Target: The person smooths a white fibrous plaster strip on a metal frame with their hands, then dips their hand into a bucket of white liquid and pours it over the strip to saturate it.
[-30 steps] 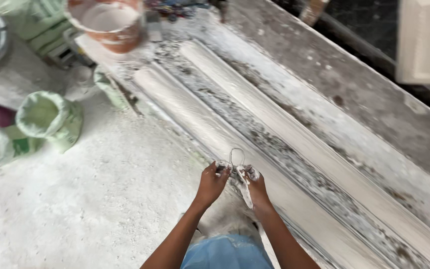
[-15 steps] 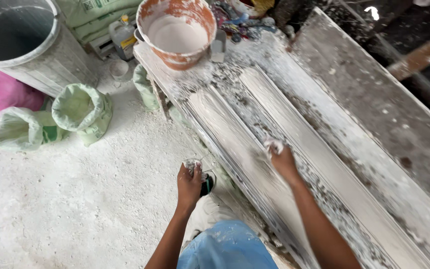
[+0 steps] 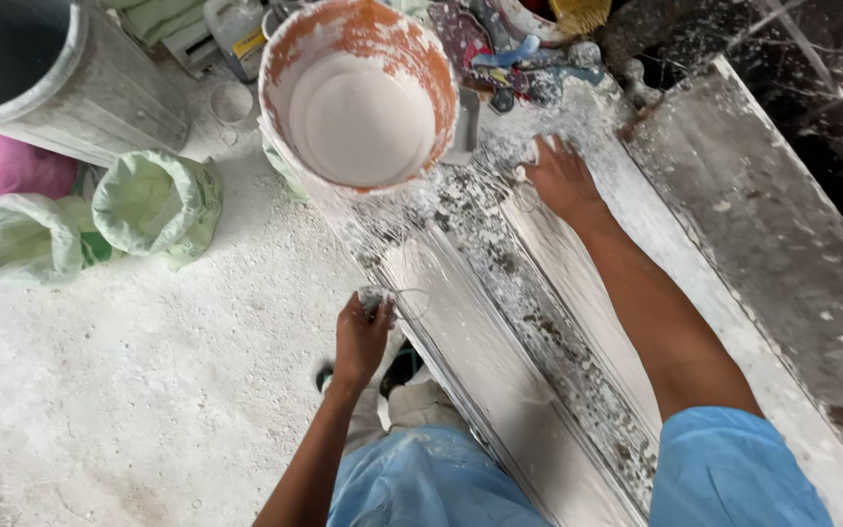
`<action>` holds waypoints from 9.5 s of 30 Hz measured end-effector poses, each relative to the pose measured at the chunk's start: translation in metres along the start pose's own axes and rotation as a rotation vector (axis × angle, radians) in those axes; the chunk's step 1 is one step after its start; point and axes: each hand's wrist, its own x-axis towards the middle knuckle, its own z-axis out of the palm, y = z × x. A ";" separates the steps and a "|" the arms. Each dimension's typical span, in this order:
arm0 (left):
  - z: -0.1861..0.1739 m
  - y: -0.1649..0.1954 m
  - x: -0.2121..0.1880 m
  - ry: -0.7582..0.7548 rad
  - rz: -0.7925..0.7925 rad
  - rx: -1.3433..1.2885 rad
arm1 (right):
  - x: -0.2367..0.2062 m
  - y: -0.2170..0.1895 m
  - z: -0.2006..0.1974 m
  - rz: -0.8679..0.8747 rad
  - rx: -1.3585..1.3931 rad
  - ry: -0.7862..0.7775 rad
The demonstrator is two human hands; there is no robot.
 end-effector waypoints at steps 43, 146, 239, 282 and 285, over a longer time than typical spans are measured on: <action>-0.026 0.050 0.181 -0.604 0.268 0.172 | 0.042 -0.290 -0.018 0.698 0.266 -0.586; -0.003 -0.026 0.129 -0.702 1.068 0.921 | -0.049 -0.293 0.032 0.879 0.360 -0.198; 0.007 -0.014 0.101 -0.587 0.670 1.205 | -0.067 -0.181 0.048 0.746 2.737 0.611; 0.217 0.082 0.234 -0.498 0.285 0.147 | -0.031 -0.038 0.031 1.068 1.051 0.125; 0.217 0.085 0.239 -0.526 0.313 0.103 | -0.019 -0.035 0.022 0.844 0.862 -0.099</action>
